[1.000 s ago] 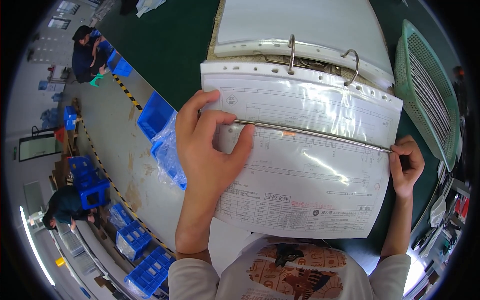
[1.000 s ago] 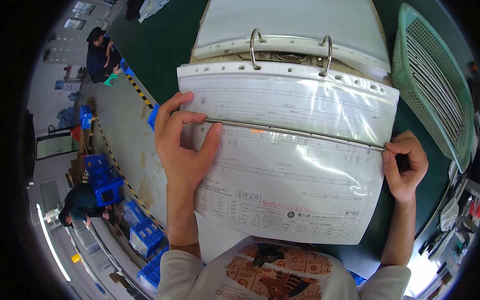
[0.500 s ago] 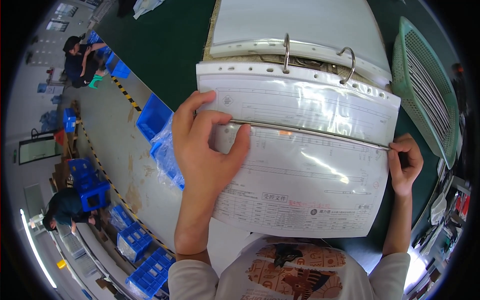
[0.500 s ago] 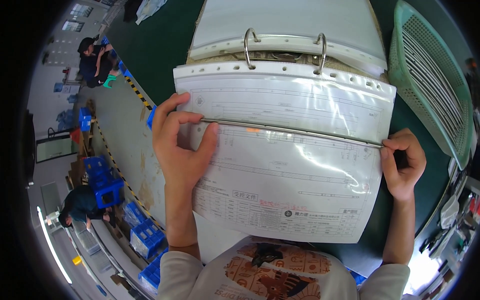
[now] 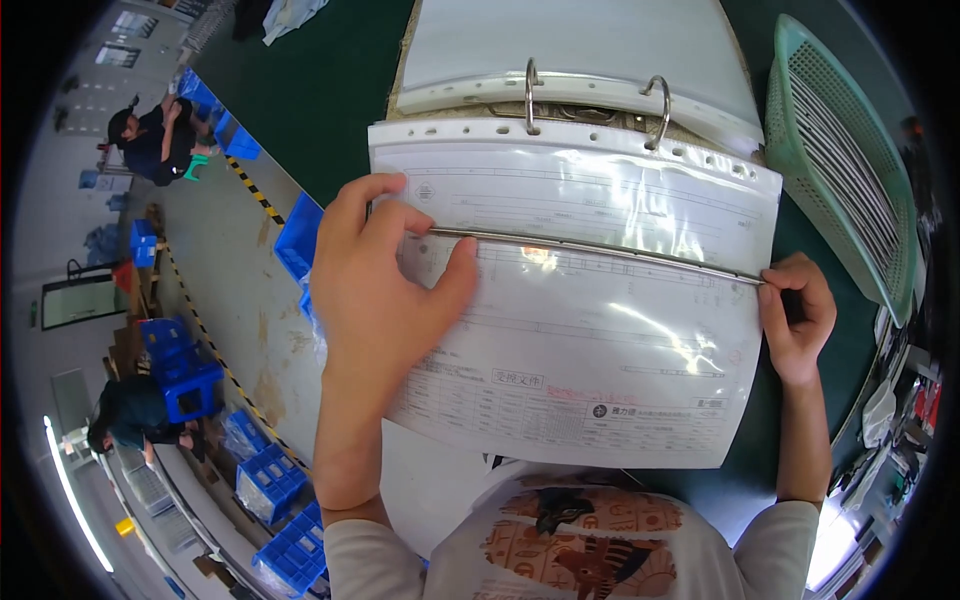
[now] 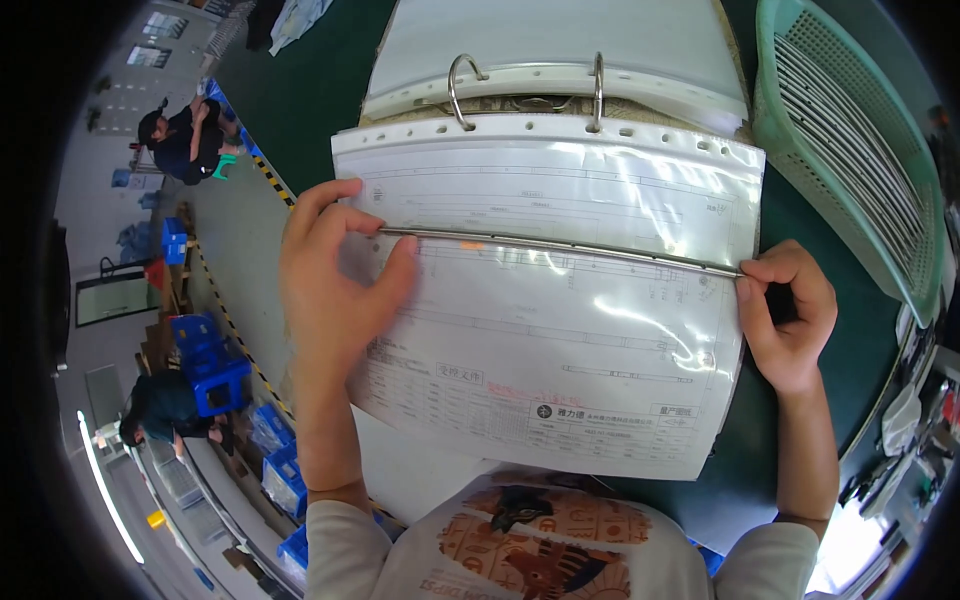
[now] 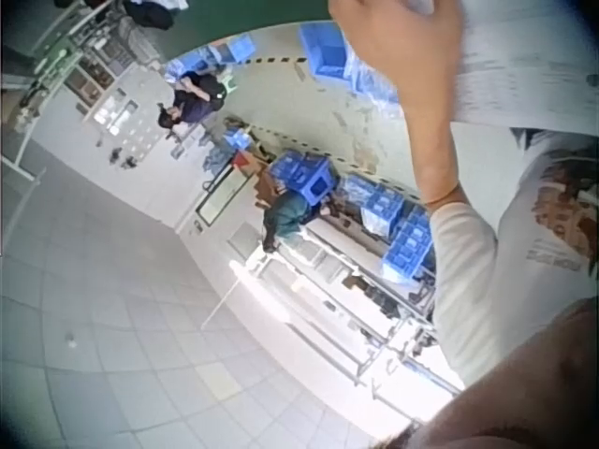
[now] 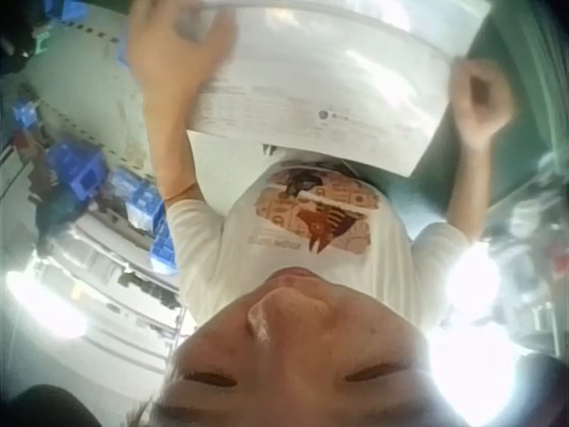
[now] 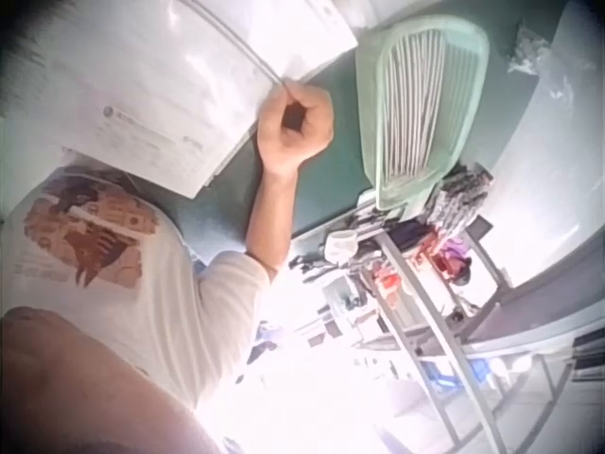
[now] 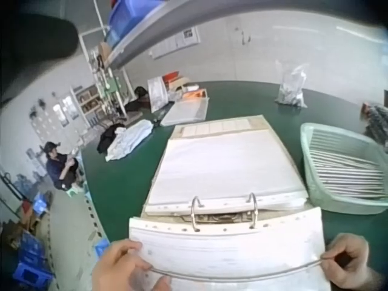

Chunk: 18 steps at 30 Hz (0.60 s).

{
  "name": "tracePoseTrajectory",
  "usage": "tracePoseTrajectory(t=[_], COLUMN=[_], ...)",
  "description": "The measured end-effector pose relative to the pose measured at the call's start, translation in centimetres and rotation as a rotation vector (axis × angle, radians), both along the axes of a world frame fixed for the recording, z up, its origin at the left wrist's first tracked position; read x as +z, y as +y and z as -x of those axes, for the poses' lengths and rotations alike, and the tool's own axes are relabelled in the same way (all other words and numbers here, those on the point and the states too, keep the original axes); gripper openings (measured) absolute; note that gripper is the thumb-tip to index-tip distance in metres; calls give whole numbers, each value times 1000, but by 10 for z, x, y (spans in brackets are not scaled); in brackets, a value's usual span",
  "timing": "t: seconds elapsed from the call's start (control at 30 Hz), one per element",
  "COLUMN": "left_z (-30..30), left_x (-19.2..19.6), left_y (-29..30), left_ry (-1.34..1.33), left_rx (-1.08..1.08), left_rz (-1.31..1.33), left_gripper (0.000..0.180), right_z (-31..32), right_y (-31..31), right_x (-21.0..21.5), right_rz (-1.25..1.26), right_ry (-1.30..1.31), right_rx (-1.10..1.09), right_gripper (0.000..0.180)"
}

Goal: Checking the dimensions of metal rods using a digital caliper according to specifications in a binder.

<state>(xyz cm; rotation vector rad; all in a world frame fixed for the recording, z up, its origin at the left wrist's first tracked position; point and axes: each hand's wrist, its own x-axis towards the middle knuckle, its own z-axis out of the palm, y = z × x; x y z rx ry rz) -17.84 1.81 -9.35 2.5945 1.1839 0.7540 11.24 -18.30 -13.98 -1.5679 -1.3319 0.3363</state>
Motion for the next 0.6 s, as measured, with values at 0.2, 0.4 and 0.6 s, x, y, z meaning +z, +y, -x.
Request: tracePoseTrajectory(t=[0.2,0.4,0.6], left_z=[-4,-3,-9], left_x=[15,18,14], left_y=[8,12,9], left_ry=[75,13,-56], left_rx=[-49,-257,-297], left_rz=[10,222,349], left_gripper=[23,25,23], right_z=[1,0,2], right_y=[2,2,3], right_x=[1,4,3], right_rz=[1,13,6], right_ry=[26,63,66], right_rx=[4,31,22], right_gripper=[10,11,11])
